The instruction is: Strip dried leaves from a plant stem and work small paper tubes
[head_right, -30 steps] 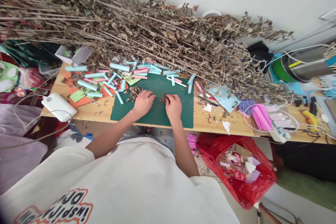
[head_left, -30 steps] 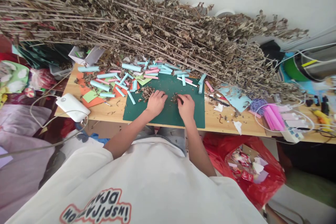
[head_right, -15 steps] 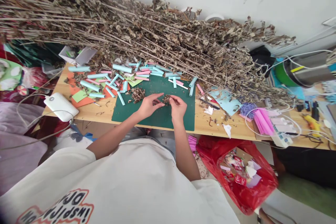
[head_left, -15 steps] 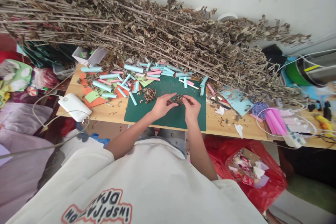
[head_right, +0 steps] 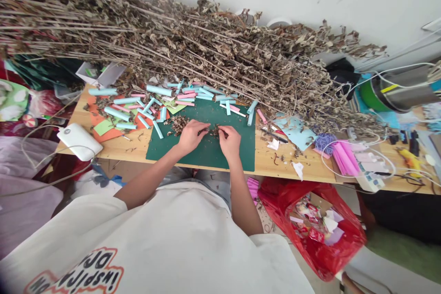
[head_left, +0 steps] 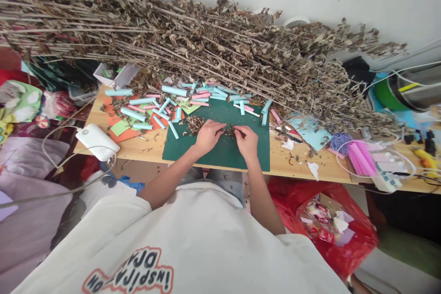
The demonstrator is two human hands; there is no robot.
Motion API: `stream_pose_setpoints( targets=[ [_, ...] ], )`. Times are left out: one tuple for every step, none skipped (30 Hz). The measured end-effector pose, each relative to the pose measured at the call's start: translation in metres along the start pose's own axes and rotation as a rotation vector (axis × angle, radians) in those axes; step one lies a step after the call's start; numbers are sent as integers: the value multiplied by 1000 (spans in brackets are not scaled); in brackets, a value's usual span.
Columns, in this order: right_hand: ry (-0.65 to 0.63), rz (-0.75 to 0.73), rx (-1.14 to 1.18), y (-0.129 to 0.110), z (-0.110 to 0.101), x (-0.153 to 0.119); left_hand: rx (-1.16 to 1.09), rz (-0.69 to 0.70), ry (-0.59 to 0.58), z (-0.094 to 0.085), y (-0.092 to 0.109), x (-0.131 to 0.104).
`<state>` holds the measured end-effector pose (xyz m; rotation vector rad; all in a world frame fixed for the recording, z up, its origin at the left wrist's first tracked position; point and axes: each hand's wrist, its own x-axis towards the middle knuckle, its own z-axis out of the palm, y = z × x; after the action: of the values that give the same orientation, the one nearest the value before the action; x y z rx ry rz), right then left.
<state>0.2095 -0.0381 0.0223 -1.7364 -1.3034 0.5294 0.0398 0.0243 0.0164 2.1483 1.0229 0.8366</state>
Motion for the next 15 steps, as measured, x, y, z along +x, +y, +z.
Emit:
stream_pose_setpoints(
  targets=[
    [-23,-43,-66,-1,-2,1,17,7,-14,0,0,-1],
    [-28,-70,-117,-1,-4,2,22,10,-22,0,0,-1],
    [-19,-85,-153,-1,-6,3,20,9,-20,-1,1,-2],
    [-4,-91,-180,-1,-8,5,19,5,-7,-3,2,-4],
    [10,-89,-202,0,-10,6,21,-4,15,-5,3,-7],
    [19,-81,-228,1,-12,7,28,-17,40,-8,5,-10],
    [22,-68,-261,2,-13,8,38,-32,64,-10,7,-15],
    [21,-54,-298,4,-14,9,51,-49,81,-12,8,-20],
    [14,-38,-338,5,-13,9,65,-66,89,-12,10,-25],
    [0,-24,-374,5,-12,9,76,-81,86,-11,11,-29],
    [-19,-13,-403,5,-9,9,86,-97,78,-9,12,-33],
    [-38,-7,-428,4,-5,9,92,-115,68,-5,13,-34],
    [-51,-5,-449,3,-1,9,92,-137,64,0,13,-34],
    [-58,-7,-463,1,4,8,85,-158,67,6,13,-32],
    [-64,-16,-462,-1,9,8,69,-173,72,11,14,-28]
  ],
)
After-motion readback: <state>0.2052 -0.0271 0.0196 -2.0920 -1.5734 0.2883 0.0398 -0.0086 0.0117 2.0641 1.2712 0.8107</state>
